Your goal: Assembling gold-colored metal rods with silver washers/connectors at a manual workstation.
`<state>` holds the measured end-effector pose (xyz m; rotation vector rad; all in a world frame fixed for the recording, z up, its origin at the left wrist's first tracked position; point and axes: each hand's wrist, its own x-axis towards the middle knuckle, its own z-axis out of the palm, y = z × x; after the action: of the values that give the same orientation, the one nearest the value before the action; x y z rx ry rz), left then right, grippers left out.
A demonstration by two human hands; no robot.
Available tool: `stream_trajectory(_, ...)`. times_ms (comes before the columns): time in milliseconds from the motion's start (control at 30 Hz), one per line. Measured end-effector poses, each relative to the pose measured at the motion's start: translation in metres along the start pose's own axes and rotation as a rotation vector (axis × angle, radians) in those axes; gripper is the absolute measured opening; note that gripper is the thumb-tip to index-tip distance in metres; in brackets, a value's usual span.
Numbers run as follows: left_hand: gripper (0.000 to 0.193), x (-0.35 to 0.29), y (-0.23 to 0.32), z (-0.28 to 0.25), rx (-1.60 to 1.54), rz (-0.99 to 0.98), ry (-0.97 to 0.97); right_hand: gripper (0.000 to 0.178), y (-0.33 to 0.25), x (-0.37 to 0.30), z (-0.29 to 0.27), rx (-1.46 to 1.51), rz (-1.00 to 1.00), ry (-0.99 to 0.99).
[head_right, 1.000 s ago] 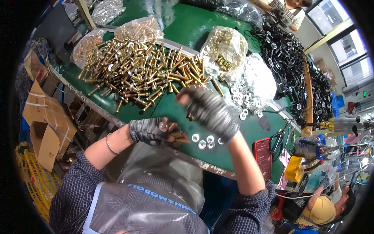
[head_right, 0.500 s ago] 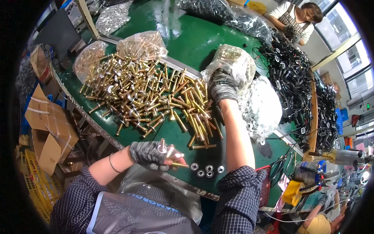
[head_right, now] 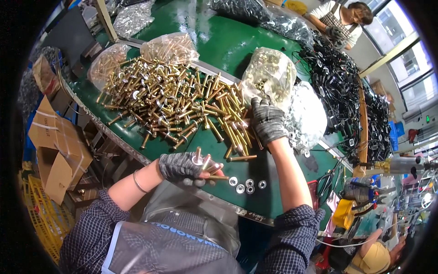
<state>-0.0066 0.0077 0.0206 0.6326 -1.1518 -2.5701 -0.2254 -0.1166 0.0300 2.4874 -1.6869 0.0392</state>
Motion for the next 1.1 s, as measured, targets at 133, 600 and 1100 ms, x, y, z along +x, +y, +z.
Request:
stream_trajectory(133,0.042,-0.005,0.003,0.006,0.042,-0.001,0.033,0.025,0.006,-0.046,0.003,0.066,-0.137,0.211)
stream_trajectory(600,0.031,0.006,0.005,0.019,0.094,-0.153,0.092,0.015,0.043,-0.136,-0.023,0.601,0.093,0.031)
stream_trajectory(1100,0.030,0.008,-0.001,0.016,0.163,-0.188,0.193,0.012,0.015,-0.110,-0.024,0.642,0.059,-0.161)
